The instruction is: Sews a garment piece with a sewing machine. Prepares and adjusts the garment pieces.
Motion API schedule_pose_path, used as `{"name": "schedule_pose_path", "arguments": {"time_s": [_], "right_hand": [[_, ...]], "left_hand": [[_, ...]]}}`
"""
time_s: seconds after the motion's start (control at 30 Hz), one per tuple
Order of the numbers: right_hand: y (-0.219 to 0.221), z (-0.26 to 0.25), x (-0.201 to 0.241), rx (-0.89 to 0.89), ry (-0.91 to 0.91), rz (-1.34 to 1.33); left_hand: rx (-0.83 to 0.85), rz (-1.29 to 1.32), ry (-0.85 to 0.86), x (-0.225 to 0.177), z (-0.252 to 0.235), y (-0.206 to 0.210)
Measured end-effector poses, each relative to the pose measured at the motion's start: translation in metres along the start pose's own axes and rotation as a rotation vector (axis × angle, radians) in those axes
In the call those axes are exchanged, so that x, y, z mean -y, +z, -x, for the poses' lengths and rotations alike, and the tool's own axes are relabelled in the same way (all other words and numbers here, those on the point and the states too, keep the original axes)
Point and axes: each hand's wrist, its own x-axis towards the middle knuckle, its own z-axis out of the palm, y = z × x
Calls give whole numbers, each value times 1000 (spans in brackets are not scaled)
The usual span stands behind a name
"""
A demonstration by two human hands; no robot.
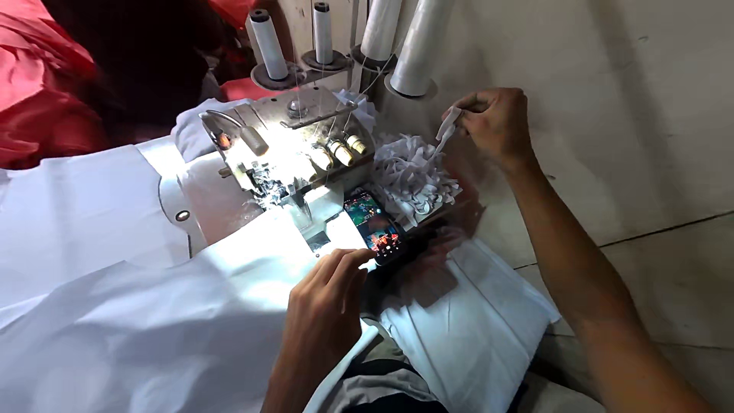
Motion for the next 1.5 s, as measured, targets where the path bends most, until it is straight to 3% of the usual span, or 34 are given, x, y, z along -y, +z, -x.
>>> {"name": "schedule_pose_path", "arguments": {"time_s": [0.2, 0.4, 0.57, 0.73, 0.97, 1.23, 1.43, 1.5], "right_hand": [[-5, 2, 18, 18, -56, 82], [-9, 18, 20, 209, -34, -297], [-16, 33, 11, 266, 14, -472], [-9, 51, -1, 267, 97, -537], [11, 79, -19, 355, 94, -587], [23, 86, -38, 325, 58, -631], [22, 98, -43, 288, 274, -702], [28, 102, -44, 298, 267, -687]], "left_hand": [[92, 256, -52, 2, -49, 33], [22, 304, -76, 12, -133, 91], [97, 605, -87, -5, -167, 98], [40, 505, -133, -6, -168, 106], [122, 352, -167, 7, -161, 112], [205, 289, -178, 16, -160, 121], [176, 467, -259, 23, -159, 136], [171, 481, -275, 18, -161, 137]]}}
